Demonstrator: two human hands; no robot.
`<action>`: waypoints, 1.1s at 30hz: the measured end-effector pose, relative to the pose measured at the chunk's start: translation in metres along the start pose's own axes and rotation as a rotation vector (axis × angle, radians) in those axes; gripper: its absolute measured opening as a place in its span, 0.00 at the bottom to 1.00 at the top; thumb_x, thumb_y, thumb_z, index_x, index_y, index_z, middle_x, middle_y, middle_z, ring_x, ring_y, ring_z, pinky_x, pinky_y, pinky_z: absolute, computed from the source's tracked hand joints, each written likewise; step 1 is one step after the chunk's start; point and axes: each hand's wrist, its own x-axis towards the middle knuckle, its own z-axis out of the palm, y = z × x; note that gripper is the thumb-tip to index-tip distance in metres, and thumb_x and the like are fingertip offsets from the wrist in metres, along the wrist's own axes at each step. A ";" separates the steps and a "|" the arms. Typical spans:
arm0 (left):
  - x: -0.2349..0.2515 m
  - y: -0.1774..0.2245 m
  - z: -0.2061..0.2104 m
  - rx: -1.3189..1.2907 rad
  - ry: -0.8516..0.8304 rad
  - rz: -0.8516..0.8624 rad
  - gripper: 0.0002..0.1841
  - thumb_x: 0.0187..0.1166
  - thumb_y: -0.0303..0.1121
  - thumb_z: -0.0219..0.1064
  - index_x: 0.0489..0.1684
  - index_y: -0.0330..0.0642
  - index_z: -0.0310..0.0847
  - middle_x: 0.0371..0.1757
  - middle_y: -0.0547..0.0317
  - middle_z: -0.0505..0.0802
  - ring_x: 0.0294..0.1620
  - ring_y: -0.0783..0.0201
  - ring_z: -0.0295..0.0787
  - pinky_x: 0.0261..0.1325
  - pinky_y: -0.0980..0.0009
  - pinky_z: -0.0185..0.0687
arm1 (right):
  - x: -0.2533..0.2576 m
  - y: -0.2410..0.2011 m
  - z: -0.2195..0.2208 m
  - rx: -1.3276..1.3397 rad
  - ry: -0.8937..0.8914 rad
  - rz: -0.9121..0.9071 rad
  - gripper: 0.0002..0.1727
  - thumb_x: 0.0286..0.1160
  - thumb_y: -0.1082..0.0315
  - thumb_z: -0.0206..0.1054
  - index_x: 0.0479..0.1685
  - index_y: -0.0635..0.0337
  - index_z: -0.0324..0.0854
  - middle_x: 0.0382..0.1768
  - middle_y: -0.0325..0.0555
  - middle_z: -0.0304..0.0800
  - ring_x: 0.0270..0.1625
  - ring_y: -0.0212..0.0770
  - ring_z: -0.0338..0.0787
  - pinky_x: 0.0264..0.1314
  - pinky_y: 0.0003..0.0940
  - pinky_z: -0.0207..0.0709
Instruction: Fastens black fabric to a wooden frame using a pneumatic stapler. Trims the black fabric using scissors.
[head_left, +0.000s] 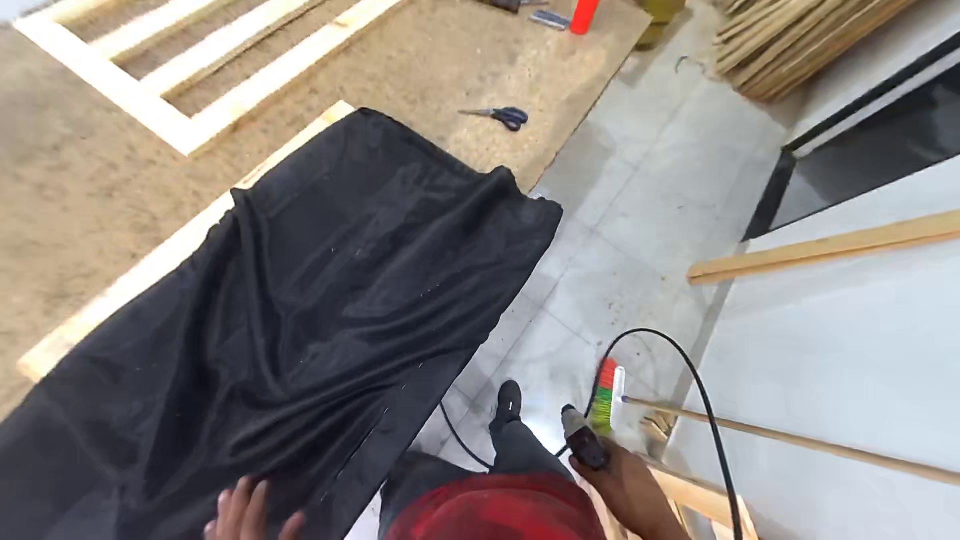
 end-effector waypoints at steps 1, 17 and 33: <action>0.024 0.029 -0.004 -0.046 0.013 0.019 0.39 0.85 0.58 0.60 0.80 0.27 0.70 0.84 0.24 0.72 0.89 0.27 0.59 0.91 0.36 0.51 | 0.013 0.004 -0.021 0.004 0.005 -0.009 0.37 0.61 0.32 0.74 0.63 0.50 0.85 0.48 0.51 0.94 0.54 0.54 0.93 0.59 0.64 0.84; 0.530 0.393 0.103 0.108 -0.069 0.487 0.17 0.89 0.44 0.57 0.49 0.43 0.89 0.49 0.44 0.94 0.63 0.40 0.87 0.60 0.39 0.78 | 0.110 -0.023 -0.139 -0.028 -0.050 0.036 0.39 0.56 0.39 0.78 0.73 0.43 0.83 0.46 0.50 0.96 0.49 0.55 0.95 0.51 0.66 0.85; 0.629 0.408 0.104 0.065 -0.242 0.707 0.23 0.92 0.52 0.51 0.54 0.45 0.87 0.53 0.43 0.92 0.55 0.41 0.92 0.55 0.37 0.83 | 0.185 -0.041 -0.208 -0.113 -0.178 -0.100 0.35 0.57 0.40 0.76 0.67 0.46 0.85 0.40 0.49 0.95 0.44 0.55 0.95 0.44 0.65 0.84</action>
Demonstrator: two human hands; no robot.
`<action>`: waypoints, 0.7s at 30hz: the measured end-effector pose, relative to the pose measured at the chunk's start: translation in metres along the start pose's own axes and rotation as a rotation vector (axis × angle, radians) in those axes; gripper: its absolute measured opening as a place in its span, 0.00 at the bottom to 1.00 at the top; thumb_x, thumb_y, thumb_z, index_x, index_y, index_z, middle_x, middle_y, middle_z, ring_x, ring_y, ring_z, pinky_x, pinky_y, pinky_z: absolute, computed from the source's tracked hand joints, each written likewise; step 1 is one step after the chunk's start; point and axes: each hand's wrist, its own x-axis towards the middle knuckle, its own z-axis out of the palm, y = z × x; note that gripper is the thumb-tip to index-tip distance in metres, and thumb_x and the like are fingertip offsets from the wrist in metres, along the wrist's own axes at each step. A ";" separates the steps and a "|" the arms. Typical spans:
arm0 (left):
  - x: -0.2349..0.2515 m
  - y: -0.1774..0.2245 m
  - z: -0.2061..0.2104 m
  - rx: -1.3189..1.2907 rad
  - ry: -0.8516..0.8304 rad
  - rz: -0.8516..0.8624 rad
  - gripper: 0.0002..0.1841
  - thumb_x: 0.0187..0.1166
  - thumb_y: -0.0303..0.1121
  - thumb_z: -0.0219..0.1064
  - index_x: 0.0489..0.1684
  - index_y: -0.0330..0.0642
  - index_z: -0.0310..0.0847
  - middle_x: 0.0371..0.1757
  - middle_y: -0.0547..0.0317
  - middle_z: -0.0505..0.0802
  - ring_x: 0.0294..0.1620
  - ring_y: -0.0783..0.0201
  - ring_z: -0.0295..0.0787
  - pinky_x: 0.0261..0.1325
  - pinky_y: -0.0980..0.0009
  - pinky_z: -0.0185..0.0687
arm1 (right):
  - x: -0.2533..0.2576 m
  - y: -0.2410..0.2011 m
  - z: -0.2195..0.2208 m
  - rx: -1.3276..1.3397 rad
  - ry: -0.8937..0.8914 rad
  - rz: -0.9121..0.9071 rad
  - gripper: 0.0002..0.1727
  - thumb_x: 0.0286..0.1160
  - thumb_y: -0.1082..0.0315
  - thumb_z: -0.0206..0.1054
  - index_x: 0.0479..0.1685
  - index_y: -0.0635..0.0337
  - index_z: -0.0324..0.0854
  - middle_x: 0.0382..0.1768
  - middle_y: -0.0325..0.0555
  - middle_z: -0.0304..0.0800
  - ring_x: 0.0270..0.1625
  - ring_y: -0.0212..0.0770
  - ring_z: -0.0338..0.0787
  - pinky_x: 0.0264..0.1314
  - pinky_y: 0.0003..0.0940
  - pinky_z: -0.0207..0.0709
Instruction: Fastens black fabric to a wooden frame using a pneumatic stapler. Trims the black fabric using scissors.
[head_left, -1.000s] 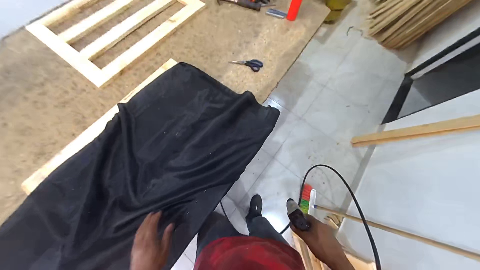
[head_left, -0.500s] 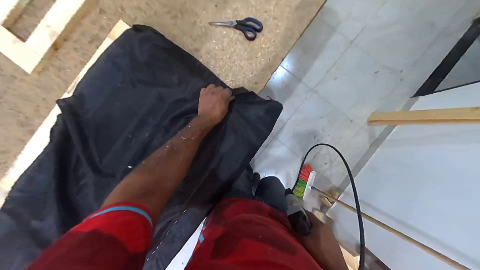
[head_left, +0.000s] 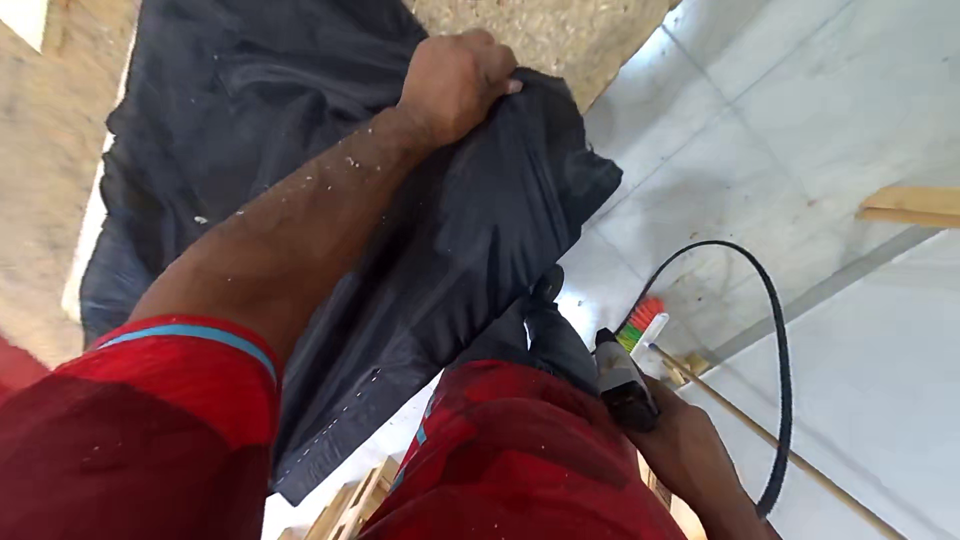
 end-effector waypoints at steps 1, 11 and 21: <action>-0.001 0.002 -0.005 -0.025 0.032 -0.026 0.23 0.92 0.52 0.51 0.53 0.45 0.87 0.53 0.44 0.92 0.55 0.43 0.92 0.57 0.38 0.83 | 0.001 0.000 -0.006 -0.012 -0.007 0.002 0.36 0.58 0.40 0.76 0.69 0.45 0.84 0.42 0.49 0.96 0.45 0.55 0.95 0.46 0.66 0.84; -0.027 0.090 -0.036 0.043 -0.016 -0.129 0.24 0.87 0.53 0.57 0.69 0.48 0.84 0.79 0.43 0.81 0.85 0.37 0.68 0.82 0.34 0.63 | 0.003 0.010 -0.022 -0.041 -0.046 -0.008 0.38 0.58 0.38 0.77 0.73 0.41 0.82 0.45 0.46 0.95 0.48 0.50 0.94 0.51 0.62 0.86; 0.004 0.188 0.031 -0.025 -0.767 -0.070 0.20 0.90 0.47 0.55 0.45 0.41 0.87 0.48 0.41 0.91 0.55 0.38 0.90 0.50 0.34 0.83 | -0.007 0.029 -0.002 -0.015 -0.025 0.000 0.36 0.59 0.43 0.78 0.73 0.42 0.83 0.42 0.48 0.95 0.45 0.53 0.95 0.47 0.64 0.85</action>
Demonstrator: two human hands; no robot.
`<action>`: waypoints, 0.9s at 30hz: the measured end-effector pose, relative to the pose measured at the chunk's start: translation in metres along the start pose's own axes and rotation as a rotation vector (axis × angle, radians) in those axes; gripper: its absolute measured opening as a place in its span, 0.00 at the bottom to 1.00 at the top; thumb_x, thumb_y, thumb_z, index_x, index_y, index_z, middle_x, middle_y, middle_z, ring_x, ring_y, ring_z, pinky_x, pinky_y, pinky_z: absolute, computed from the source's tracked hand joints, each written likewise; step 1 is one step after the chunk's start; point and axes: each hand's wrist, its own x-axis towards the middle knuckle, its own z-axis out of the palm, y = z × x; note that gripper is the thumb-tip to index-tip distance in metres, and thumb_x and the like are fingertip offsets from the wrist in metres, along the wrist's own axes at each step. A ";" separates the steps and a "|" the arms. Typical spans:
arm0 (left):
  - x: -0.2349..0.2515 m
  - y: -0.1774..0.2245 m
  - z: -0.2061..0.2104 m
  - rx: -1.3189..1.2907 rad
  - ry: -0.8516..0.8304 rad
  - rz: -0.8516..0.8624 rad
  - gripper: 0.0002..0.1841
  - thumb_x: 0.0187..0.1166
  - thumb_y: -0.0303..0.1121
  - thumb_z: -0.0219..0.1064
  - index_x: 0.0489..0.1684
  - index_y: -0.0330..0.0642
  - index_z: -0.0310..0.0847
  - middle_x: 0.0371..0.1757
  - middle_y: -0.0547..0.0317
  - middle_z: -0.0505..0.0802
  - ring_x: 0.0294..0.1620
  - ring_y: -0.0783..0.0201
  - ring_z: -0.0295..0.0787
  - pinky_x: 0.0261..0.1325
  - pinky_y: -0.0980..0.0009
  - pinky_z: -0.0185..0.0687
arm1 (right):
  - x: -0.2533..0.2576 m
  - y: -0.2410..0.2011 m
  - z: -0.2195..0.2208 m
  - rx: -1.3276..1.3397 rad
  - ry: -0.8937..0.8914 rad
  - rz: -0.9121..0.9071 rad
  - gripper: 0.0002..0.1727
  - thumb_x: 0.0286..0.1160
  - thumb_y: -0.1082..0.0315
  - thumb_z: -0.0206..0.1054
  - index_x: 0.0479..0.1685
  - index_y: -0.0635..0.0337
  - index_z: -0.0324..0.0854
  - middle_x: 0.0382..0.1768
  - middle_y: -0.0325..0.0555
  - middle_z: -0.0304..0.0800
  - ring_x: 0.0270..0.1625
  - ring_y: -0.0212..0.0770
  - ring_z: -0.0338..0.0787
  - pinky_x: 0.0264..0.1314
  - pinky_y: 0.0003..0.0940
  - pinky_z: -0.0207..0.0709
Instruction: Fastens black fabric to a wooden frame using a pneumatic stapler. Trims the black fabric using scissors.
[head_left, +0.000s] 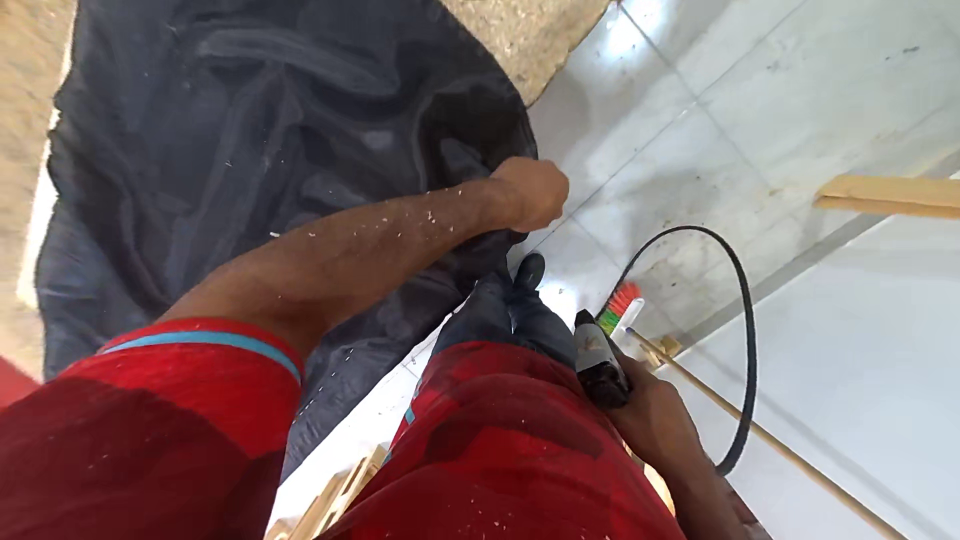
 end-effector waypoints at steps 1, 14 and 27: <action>0.001 0.000 -0.005 0.010 0.049 -0.020 0.20 0.91 0.45 0.53 0.46 0.39 0.86 0.50 0.40 0.91 0.56 0.37 0.90 0.50 0.34 0.83 | -0.001 0.003 0.002 0.008 0.003 0.002 0.36 0.59 0.43 0.78 0.72 0.43 0.83 0.42 0.48 0.95 0.45 0.54 0.95 0.47 0.65 0.85; -0.016 0.040 0.000 0.253 -0.198 -0.186 0.09 0.73 0.33 0.72 0.36 0.34 0.87 0.42 0.39 0.90 0.47 0.38 0.89 0.41 0.37 0.80 | 0.004 0.020 0.008 0.039 0.003 0.000 0.36 0.63 0.45 0.77 0.75 0.46 0.82 0.43 0.54 0.95 0.45 0.59 0.94 0.47 0.68 0.83; 0.016 -0.028 -0.015 0.190 0.197 0.017 0.26 0.90 0.55 0.48 0.44 0.45 0.87 0.47 0.46 0.93 0.56 0.44 0.90 0.63 0.38 0.74 | 0.011 0.030 0.013 0.020 0.000 -0.024 0.33 0.62 0.44 0.77 0.69 0.46 0.84 0.41 0.55 0.94 0.44 0.61 0.93 0.43 0.70 0.81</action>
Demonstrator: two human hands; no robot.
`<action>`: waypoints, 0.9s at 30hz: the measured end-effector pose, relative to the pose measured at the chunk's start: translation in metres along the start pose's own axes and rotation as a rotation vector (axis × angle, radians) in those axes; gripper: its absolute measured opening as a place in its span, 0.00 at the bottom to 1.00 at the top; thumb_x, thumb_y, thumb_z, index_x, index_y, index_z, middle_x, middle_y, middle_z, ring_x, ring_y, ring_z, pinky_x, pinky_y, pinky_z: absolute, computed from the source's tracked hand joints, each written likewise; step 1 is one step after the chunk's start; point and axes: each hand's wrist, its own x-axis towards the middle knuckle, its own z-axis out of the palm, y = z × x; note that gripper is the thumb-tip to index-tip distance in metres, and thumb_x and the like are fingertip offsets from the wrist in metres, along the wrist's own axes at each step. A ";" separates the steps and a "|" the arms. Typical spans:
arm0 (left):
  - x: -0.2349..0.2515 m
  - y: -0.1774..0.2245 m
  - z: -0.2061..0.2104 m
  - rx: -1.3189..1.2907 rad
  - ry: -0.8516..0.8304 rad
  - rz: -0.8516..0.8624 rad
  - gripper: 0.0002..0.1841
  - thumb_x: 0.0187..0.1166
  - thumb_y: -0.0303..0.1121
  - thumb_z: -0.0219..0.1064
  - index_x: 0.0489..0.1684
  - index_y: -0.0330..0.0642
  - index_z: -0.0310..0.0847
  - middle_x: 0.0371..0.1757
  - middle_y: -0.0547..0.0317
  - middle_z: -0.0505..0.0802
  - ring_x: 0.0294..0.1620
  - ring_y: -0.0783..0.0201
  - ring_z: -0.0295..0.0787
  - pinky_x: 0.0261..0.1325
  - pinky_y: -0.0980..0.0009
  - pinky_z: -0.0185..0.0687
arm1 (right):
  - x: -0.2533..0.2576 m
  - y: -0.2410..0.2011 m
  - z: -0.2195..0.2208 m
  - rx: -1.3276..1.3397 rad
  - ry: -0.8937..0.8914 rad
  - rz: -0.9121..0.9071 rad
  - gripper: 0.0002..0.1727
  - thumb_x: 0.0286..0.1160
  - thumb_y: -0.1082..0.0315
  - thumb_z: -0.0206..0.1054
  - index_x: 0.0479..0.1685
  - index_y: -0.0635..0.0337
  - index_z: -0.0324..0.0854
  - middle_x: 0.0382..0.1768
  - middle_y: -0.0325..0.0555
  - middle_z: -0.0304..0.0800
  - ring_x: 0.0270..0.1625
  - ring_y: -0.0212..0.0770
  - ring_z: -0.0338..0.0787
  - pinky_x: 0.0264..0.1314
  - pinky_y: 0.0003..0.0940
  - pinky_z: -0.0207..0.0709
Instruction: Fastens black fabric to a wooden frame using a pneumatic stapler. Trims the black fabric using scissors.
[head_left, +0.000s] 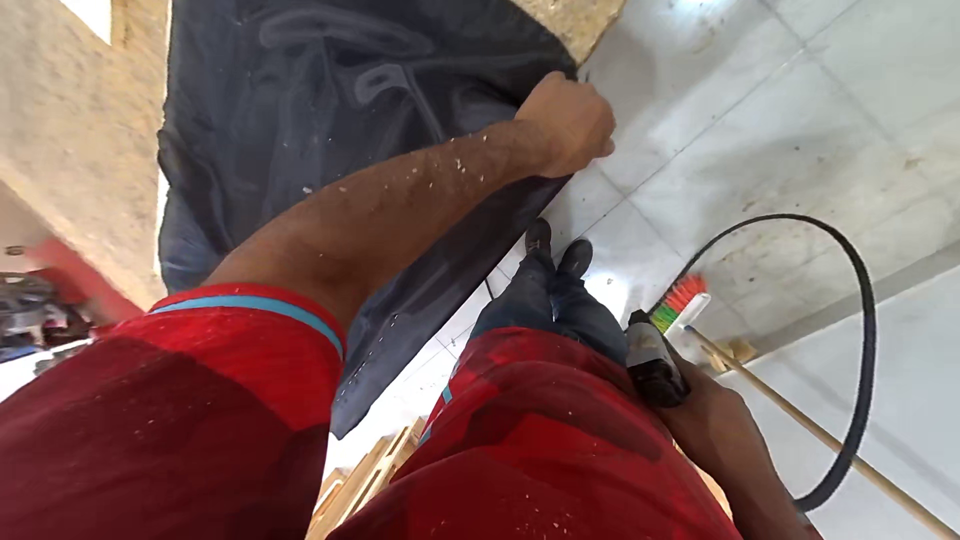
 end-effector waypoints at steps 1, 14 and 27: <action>0.001 -0.006 0.001 -0.009 0.011 0.028 0.26 0.90 0.55 0.49 0.43 0.46 0.87 0.46 0.47 0.93 0.55 0.44 0.90 0.59 0.38 0.76 | 0.000 0.000 0.001 -0.003 -0.003 -0.002 0.32 0.62 0.44 0.77 0.68 0.46 0.85 0.40 0.55 0.94 0.44 0.61 0.93 0.42 0.70 0.81; 0.002 -0.043 0.017 -0.192 0.302 0.254 0.25 0.87 0.54 0.57 0.32 0.42 0.88 0.43 0.50 0.92 0.55 0.49 0.89 0.60 0.46 0.81 | 0.014 -0.113 -0.052 0.227 0.237 -0.408 0.25 0.62 0.39 0.73 0.53 0.42 0.87 0.29 0.27 0.91 0.31 0.26 0.91 0.31 0.37 0.87; 0.002 -0.069 0.018 -0.187 0.432 0.402 0.26 0.90 0.51 0.53 0.33 0.40 0.87 0.42 0.49 0.92 0.56 0.48 0.89 0.61 0.50 0.82 | 0.048 -0.198 -0.063 0.107 0.161 -0.227 0.15 0.68 0.44 0.75 0.43 0.41 0.87 0.26 0.33 0.89 0.27 0.34 0.89 0.27 0.45 0.83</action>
